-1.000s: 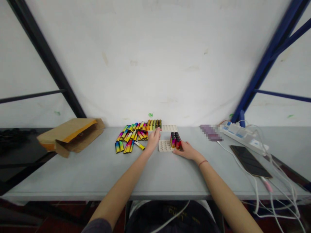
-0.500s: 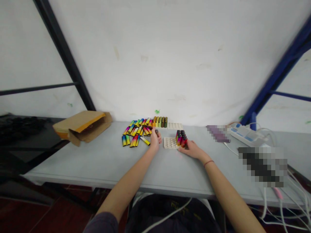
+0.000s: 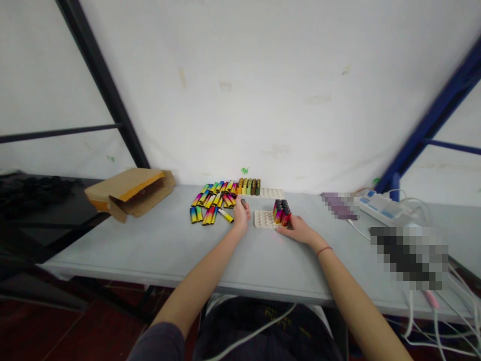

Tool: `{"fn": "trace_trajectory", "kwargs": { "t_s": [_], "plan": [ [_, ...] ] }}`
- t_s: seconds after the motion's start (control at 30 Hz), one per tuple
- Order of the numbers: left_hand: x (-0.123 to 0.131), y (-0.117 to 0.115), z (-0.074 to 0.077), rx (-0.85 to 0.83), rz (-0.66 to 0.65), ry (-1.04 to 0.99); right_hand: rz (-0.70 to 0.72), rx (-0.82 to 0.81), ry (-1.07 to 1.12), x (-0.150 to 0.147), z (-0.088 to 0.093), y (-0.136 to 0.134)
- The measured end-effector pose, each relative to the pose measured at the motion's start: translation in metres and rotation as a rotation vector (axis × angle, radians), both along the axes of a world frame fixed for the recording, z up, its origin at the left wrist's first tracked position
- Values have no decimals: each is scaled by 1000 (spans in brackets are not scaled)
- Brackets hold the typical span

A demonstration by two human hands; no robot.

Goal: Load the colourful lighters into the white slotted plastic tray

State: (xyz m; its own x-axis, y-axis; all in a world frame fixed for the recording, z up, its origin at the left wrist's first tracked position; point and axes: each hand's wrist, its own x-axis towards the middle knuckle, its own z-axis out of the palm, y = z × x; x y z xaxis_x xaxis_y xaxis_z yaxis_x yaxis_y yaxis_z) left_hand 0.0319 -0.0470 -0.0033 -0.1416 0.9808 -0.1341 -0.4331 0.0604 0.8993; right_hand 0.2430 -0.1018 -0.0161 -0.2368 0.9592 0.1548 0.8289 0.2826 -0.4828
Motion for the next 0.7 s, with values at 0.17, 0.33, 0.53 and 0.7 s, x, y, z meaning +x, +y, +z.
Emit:
{"fn": "trace_trajectory", "kwargs": {
  "t_s": [0.17, 0.33, 0.53, 0.7],
  "plan": [
    [0, 1, 1, -23, -5, -4, 7, 7, 18, 1, -1, 0],
    [-1, 0, 4, -62, -36, 11, 2, 7, 43, 1, -1, 0],
    [-2, 1, 1, -45, -24, -19, 3, 5, 33, 1, -1, 0],
    [-2, 3, -3, 28, -65, 1, 4, 13, 36, 1, -2, 1]
  ]
}}
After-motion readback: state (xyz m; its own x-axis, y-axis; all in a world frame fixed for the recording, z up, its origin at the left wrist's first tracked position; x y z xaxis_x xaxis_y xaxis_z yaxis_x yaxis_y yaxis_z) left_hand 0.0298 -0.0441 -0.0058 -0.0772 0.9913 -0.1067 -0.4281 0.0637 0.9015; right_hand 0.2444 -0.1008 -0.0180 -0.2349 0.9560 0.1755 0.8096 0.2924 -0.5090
